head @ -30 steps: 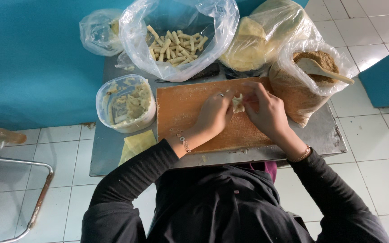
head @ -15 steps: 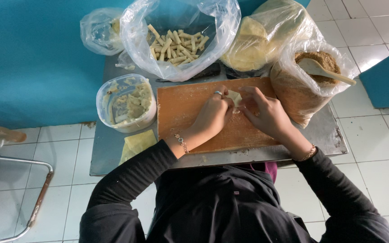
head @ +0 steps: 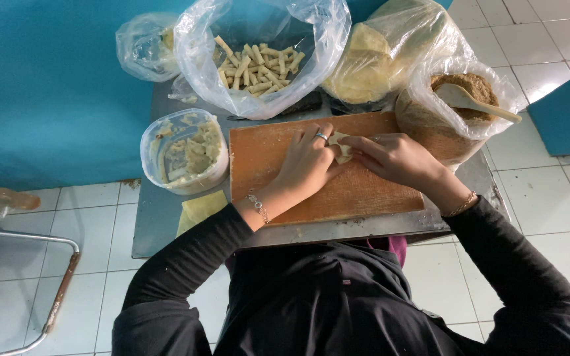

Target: The person sits at a small metal table and folds triangular pastry wrappers, then uses a wooden spoon to scoop brown filling from a bag and place it onto the wrappers. They press and fold the filled wrappers into closed triangular pastries one at a time on a wooden board.

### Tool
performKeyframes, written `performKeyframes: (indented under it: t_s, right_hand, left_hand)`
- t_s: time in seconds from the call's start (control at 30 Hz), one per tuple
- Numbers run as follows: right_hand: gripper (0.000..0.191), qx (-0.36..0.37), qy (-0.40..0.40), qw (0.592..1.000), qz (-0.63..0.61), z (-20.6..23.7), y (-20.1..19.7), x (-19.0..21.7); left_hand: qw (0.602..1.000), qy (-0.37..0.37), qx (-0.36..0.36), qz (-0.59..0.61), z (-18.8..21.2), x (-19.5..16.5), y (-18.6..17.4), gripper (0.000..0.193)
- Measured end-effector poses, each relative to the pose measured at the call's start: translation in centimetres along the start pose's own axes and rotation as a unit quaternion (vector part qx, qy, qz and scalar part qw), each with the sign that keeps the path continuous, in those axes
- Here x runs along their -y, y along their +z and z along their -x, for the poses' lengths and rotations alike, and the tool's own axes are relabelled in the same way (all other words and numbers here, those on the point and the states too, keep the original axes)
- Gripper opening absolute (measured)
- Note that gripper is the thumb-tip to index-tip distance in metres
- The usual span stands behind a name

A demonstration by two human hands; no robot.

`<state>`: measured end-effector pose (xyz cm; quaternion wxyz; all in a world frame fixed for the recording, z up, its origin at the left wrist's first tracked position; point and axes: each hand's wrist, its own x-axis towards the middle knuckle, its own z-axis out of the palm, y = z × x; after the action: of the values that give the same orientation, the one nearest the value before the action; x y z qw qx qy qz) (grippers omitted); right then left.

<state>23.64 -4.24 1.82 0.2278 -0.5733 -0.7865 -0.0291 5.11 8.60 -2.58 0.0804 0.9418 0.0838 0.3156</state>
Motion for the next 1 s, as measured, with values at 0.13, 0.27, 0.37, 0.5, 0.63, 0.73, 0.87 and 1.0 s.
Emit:
performKeyframes:
  t_s: [0.13,0.27,0.37,0.5,0.63,0.73,0.87,1.0]
  right_hand:
    - [0.041,-0.014,0.040,0.997,-0.059,-0.1,0.5,-0.8]
    - [0.025,-0.008,0.066,0.993,-0.102,-0.3,0.7,-1.8]
    - [0.018,-0.004,0.072,0.992,-0.101,-0.2,0.7,-1.9]
    - [0.019,0.039,0.132,0.987,-0.083,-0.2,0.7,-1.7]
    - [0.010,-0.009,0.073,0.995,-0.074,-0.8,0.9,-1.8]
    - [0.012,-0.006,0.071,0.994,-0.084,-1.7,1.1,-2.0]
    - [0.011,0.006,0.091,0.995,-0.043,-2.0,1.2,-1.8]
    - [0.009,0.007,0.105,0.993,-0.048,-1.9,1.4,-1.8]
  left_hand:
    - [1.000,0.002,-0.020,-0.018,-0.1,-0.1,0.6,0.032]
    - [0.999,0.003,-0.002,-0.036,-0.1,0.0,1.0,0.014]
    - [1.000,-0.005,-0.010,-0.017,-0.3,0.1,1.1,0.010]
    - [0.997,-0.062,-0.001,0.043,-1.2,0.5,1.2,0.007]
    - [0.995,-0.097,0.006,0.038,-1.8,0.8,1.5,0.009]
    - [0.988,-0.143,0.003,0.059,-2.1,1.1,1.6,0.014]
    - [0.974,-0.193,0.042,0.108,-2.5,1.6,1.6,0.013]
    - [0.969,-0.210,0.031,0.130,-2.3,1.7,1.3,0.018]
